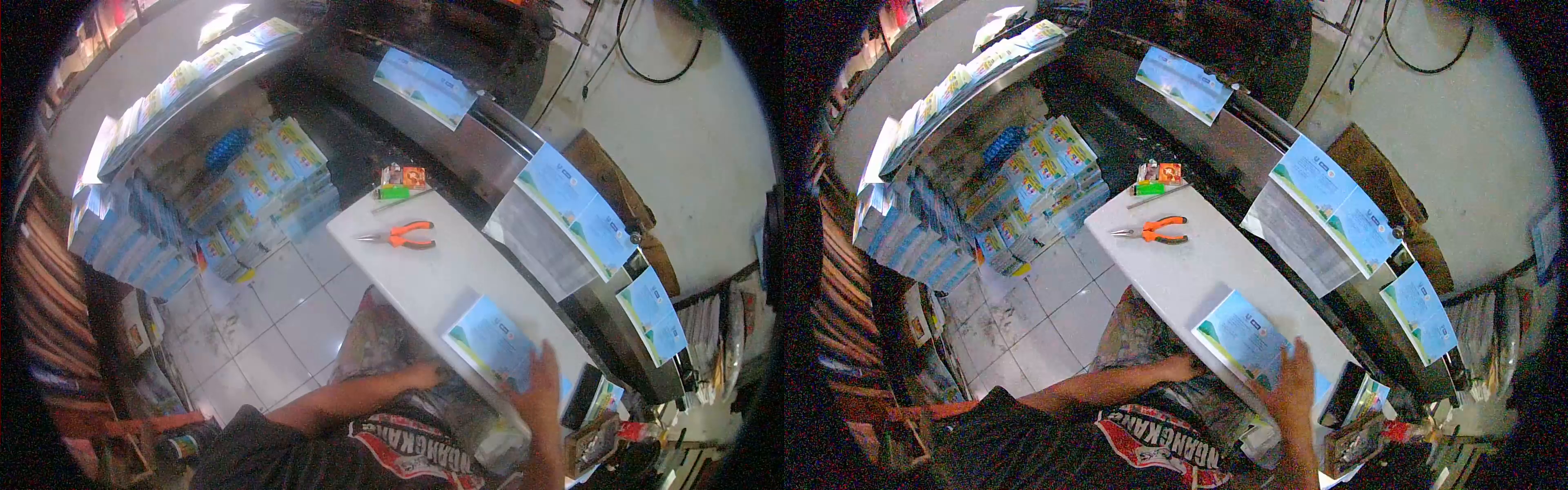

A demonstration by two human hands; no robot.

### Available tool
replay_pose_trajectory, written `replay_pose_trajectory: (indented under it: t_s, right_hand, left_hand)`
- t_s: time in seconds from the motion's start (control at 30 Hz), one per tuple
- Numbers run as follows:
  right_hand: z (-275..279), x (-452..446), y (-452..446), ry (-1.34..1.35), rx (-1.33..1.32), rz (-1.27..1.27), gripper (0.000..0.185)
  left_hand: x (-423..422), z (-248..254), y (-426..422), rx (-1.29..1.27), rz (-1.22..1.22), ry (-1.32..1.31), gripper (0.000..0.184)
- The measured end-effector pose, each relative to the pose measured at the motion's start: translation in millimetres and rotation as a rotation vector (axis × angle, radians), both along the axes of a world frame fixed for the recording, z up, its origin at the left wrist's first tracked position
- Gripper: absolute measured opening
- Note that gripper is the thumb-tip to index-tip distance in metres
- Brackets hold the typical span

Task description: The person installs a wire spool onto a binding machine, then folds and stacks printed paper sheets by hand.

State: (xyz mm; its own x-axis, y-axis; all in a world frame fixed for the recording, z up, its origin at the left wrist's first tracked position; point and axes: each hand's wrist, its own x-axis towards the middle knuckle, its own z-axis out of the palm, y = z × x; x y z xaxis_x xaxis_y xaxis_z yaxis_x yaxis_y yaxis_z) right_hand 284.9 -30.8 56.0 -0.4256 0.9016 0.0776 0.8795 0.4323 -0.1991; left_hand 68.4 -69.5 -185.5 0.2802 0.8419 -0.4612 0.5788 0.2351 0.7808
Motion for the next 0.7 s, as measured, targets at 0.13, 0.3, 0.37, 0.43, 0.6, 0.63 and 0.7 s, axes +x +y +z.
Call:
replay_pose_trajectory:
  t_s: [0.13,0.3,0.37,0.43,0.6,0.63,0.7]
  right_hand:
    - [-6,-24,-42,-0.219,-0.185,0.077,0.07]
    - [13,-7,-36,-0.073,-0.412,0.121,0.057]
    - [34,-8,-19,-0.079,-0.502,0.115,0.055]
    - [40,-6,-5,-0.116,-0.586,0.156,0.052]
    - [53,2,16,-0.114,-0.566,0.149,0.037]
    - [56,13,26,-0.103,-0.501,0.137,0.031]
    - [88,34,46,-0.156,-0.13,-0.164,0.022]
  left_hand:
    - [-11,29,9,0.035,-0.115,-0.025,0.047]
    - [9,-78,4,0.179,-0.136,-0.147,0.036]
    - [10,-85,5,0.551,-0.281,0.032,0.037]
    - [-2,-28,2,0.406,-0.228,-0.052,0.038]
    - [-11,6,3,0.059,-0.135,-0.086,0.043]
    - [-13,12,4,0.032,-0.131,-0.078,0.045]
    - [-17,29,5,-0.009,-0.132,-0.067,0.048]
